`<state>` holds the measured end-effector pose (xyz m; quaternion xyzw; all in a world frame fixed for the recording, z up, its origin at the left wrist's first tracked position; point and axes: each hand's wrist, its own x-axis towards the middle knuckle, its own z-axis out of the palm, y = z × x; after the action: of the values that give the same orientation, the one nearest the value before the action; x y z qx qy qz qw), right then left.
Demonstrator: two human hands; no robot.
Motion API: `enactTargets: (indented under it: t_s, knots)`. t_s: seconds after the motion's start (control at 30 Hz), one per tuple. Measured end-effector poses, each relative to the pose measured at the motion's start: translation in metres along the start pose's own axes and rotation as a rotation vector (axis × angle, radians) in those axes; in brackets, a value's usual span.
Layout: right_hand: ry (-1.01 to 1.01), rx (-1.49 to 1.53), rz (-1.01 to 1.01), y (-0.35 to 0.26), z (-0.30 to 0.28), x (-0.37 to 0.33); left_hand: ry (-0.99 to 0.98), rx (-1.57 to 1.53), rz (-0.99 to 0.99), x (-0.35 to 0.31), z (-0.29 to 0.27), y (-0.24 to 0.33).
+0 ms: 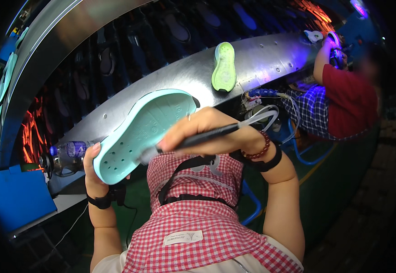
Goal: Apply adhesive or primer to the interior of rubber outsoles using a brush on a conveyor line.
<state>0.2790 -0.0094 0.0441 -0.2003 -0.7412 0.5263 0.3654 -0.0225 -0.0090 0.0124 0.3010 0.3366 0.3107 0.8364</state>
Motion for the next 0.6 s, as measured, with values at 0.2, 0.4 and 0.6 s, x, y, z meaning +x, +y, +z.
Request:
enactTargets:
  t_s: [0.2,0.4,0.6]
  knots:
    - [0.012,-0.095,0.031,0.012,0.012,-0.007,0.152,-0.022,0.14,-0.005,-0.003,0.006]
    - [0.255,-0.097,-0.134,-0.013,0.023,0.006,-0.29,-0.713,0.466,0.036,-0.023,-0.018]
    - [0.473,0.159,0.278,0.039,0.04,0.02,-0.264,-0.477,0.37,0.065,0.006,-0.051]
